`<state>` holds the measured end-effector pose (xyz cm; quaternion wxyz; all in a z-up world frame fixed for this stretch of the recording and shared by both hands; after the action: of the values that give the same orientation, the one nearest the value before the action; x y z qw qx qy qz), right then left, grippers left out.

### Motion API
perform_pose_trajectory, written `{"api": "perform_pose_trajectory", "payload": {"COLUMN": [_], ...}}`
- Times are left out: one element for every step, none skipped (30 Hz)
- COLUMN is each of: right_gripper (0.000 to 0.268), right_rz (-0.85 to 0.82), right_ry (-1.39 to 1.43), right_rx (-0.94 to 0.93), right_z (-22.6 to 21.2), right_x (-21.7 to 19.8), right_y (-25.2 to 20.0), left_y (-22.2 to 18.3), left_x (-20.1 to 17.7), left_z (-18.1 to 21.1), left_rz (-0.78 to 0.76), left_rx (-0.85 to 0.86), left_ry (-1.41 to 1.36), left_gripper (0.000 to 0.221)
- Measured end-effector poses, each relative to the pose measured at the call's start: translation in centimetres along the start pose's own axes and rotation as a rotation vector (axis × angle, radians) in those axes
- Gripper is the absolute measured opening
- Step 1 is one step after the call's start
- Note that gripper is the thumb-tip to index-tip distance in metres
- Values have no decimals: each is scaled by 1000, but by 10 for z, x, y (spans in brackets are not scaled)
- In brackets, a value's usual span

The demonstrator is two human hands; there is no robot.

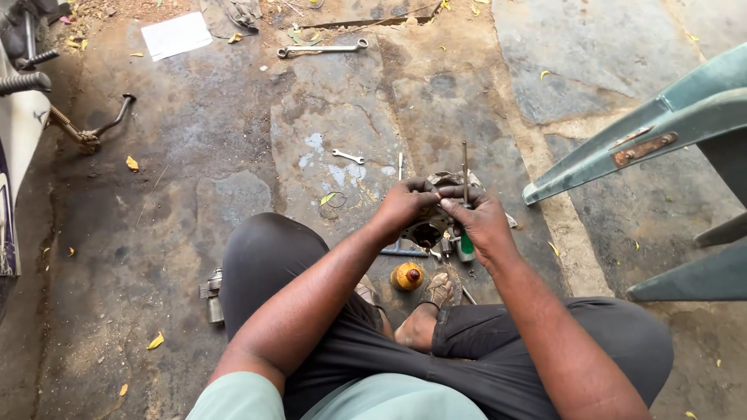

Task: Cleaning and repairing the internal components of a motorcycle starter motor using a screwdriver.

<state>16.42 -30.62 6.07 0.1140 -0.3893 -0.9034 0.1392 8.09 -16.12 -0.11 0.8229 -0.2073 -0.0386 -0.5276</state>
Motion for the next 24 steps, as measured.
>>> {"api": "perform_pose_trajectory", "payload": {"right_gripper": [18, 19, 19, 19, 20, 20, 20, 19, 19, 19, 19, 19, 19, 19, 19, 18, 17, 17, 17, 17, 17, 17, 17, 17], "right_rz": [-5, -12, -8, -23, -37, -35, -21, -5, 0, 12, 23, 29, 8, -15, -10, -21, -33, -32, -20, -10, -12, 2, 16, 9], "right_ry": [4, 8, 12, 19, 26, 29, 11, -7, -5, -70, -135, -134, -211, -289, -288, -353, -419, -418, -471, -523, -521, -543, -565, -565], "right_rx": [-12, -26, -28, -59, -90, -89, -96, -99, -96, -115, -134, -131, -188, -246, -242, -248, -254, -250, -248, -248, -245, -269, -293, -293], "right_z": [1, 1, 0, 0, -1, 0, 0, 2, 1, 0, -2, -4, -7, -11, -14, -18, -22, -22, -23, -24, -24, -25, -26, -28], "right_x": [0, -1, -2, -2, -2, -3, -5, -8, -9, -11, -13, -15, -16, -15, -16, -16, -15, -15, -15, -14, -14, -13, -13, -11], "right_y": [0, 2, 3, 3, 5, 6, 8, 9, 10, 11, 12, 14, 14, 15, 15, 15, 15, 15, 15, 16, 16, 16, 16, 13], "left_y": [2, 5, 4, 2, 1, 0, -1, -3, -1, 0, 2, 4, 6, 7, 7, 8, 8, 8, 8, 8, 9, 11, 11, 11], "left_x": [0, 0, 2, 3, 4, 5, 6, 7, 7, 7, 7, 7, 7, 6, 7, 7, 7, 9, 10, 10, 11, 10, 10, 10], "left_z": [-4, -7, -2, 1, 4, 7, 11, 12, 11, 10, 9, 8, 6, 4, 5, 6, 7, 8, 9, 11, 10, 8, 7, 7], "left_rz": [-15, -30, -34, -40, -46, -47, -33, -19, -22, -17, -12, -17, -22, -27, -31, -29, -27, -27, -17, -5, -3, 6, 16, 22], "left_rx": [-14, -26, -27, -46, -65, -68, -88, -111, -116, -129, -141, -146, -155, -163, -168, -176, -184, -188, -193, -196, -199, -190, -181, -181], "left_ry": [-37, -74, -70, -94, -118, -116, -110, -106, -105, -101, -96, -96, -100, -104, -104, -88, -72, -73, -51, -28, -28, -3, 21, 20], "left_gripper": [11, 12, 12, 12, 13, 13, 13, 14, 14, 14, 14, 14, 15, 15, 15, 15, 16, 16, 16, 16, 16, 16, 17, 17]}}
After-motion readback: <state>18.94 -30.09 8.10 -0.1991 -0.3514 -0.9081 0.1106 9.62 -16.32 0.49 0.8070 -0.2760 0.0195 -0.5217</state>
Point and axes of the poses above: each hand's wrist, its own y-axis towards the middle knuckle, its own x-axis out of the palm, z = x × y, the point moved 4 cm from there along y, towards the middle knuckle, and after that the axes turned 4 degrees about y, right-handed, at the moved point
